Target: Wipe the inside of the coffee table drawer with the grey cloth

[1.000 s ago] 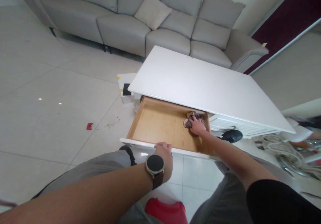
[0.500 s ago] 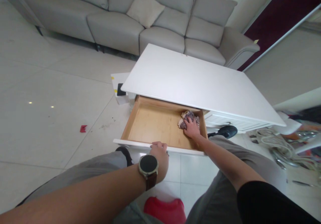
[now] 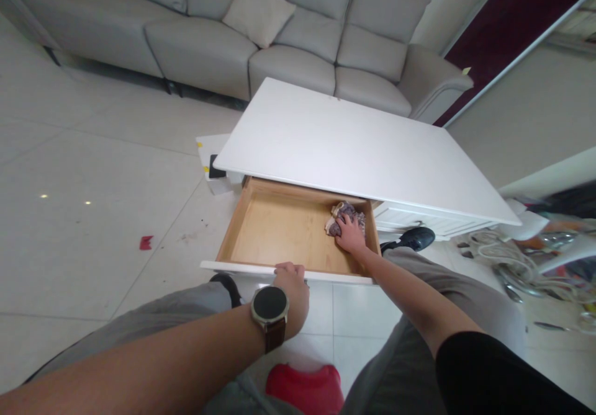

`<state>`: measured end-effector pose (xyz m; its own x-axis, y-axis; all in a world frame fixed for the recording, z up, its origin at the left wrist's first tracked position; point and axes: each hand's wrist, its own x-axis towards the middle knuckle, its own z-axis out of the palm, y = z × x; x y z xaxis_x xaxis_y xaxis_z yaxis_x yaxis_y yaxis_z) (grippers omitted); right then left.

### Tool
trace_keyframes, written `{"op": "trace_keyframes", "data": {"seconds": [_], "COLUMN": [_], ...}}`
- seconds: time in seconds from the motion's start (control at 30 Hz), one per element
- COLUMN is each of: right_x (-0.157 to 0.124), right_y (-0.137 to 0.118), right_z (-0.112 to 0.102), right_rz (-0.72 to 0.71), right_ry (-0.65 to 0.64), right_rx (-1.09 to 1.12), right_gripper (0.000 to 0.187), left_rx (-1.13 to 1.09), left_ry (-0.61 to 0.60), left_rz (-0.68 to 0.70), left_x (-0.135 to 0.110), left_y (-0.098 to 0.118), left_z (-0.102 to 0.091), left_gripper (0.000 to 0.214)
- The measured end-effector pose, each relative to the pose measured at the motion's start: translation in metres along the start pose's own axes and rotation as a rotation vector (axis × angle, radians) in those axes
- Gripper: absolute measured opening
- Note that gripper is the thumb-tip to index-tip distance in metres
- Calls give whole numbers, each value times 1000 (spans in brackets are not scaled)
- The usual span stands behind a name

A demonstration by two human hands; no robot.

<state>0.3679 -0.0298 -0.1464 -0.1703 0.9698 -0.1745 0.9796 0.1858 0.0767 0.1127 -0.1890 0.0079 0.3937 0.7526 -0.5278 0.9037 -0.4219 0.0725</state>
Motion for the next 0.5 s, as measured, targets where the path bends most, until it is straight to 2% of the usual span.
{"op": "trace_keyframes", "data": {"seconds": [0.5], "right_x": [0], "right_y": [-2], "right_z": [-1], "right_rz": [16], "right_ry": [-3], "right_rx": [-7], "right_gripper": [68], "left_rx": [22], "left_ry": [27], "left_rz": [-6], "left_x": [-2], "left_y": [0], "left_z": [0], "left_gripper": [39]}}
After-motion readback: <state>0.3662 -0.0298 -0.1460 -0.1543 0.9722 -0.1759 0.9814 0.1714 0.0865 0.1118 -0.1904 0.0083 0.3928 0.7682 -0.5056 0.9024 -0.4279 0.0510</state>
